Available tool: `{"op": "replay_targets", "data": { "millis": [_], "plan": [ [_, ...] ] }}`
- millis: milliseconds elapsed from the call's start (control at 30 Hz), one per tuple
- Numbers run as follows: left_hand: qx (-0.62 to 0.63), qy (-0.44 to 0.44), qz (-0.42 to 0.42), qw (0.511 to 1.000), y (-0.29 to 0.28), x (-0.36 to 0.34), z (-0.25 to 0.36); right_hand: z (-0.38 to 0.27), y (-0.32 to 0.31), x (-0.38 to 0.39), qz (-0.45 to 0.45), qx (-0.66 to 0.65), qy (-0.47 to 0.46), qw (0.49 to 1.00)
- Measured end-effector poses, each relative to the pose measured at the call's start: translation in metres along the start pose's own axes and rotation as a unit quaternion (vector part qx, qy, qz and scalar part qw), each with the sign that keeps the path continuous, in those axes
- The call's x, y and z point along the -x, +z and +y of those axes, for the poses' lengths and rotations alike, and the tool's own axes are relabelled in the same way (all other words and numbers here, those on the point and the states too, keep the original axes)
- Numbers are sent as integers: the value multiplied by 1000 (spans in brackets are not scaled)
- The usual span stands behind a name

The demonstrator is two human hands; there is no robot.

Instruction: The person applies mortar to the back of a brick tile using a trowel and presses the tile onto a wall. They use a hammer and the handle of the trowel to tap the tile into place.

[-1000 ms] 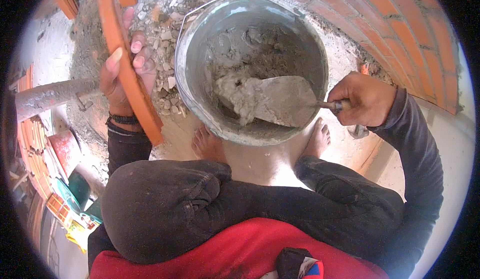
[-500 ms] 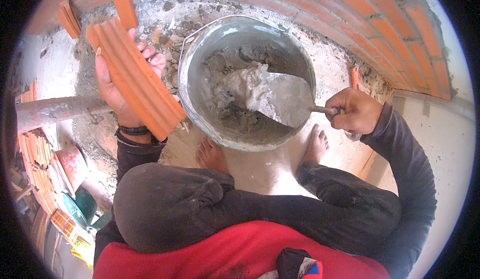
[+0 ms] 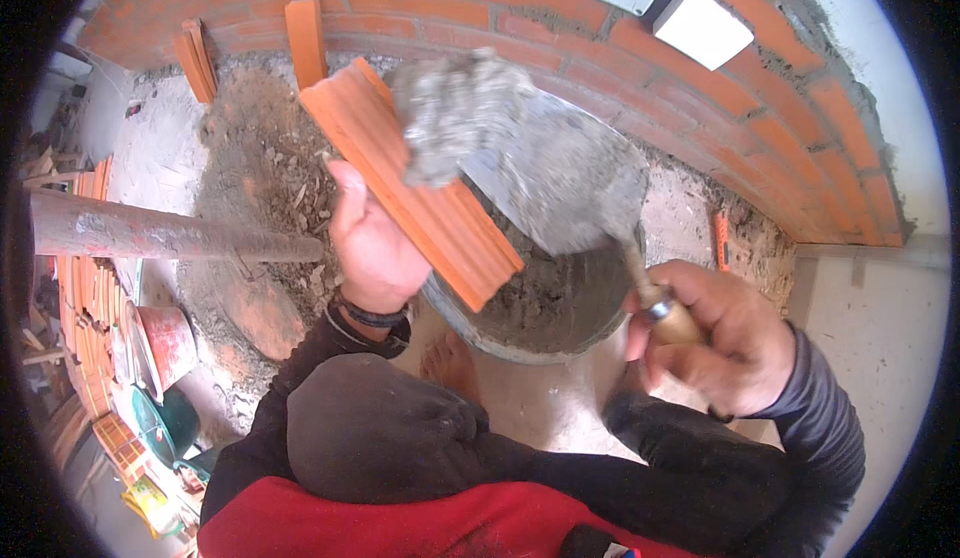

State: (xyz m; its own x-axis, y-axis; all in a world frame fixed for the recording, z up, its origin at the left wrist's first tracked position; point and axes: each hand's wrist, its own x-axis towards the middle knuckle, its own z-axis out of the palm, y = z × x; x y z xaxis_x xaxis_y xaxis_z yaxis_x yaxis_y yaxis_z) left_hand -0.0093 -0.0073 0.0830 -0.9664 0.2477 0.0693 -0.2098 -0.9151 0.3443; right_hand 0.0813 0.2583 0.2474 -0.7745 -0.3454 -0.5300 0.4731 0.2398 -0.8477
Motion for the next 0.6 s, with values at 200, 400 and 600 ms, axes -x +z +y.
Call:
{"op": "replay_targets", "data": {
  "millis": [200, 400, 600],
  "plan": [
    [-11, -21, 10, 1000, 19, 2, -24, -9, 40, -19, 36, 80, -61, 994],
    [7, -50, 42, 998, 18, 4, -36, -1, 57, -25, 32, 74, -63, 995],
    [-1, -48, 39, 998, 15, 5, -32, 3, 68, -27, 29, 132, -93, 986]
  ]
}}
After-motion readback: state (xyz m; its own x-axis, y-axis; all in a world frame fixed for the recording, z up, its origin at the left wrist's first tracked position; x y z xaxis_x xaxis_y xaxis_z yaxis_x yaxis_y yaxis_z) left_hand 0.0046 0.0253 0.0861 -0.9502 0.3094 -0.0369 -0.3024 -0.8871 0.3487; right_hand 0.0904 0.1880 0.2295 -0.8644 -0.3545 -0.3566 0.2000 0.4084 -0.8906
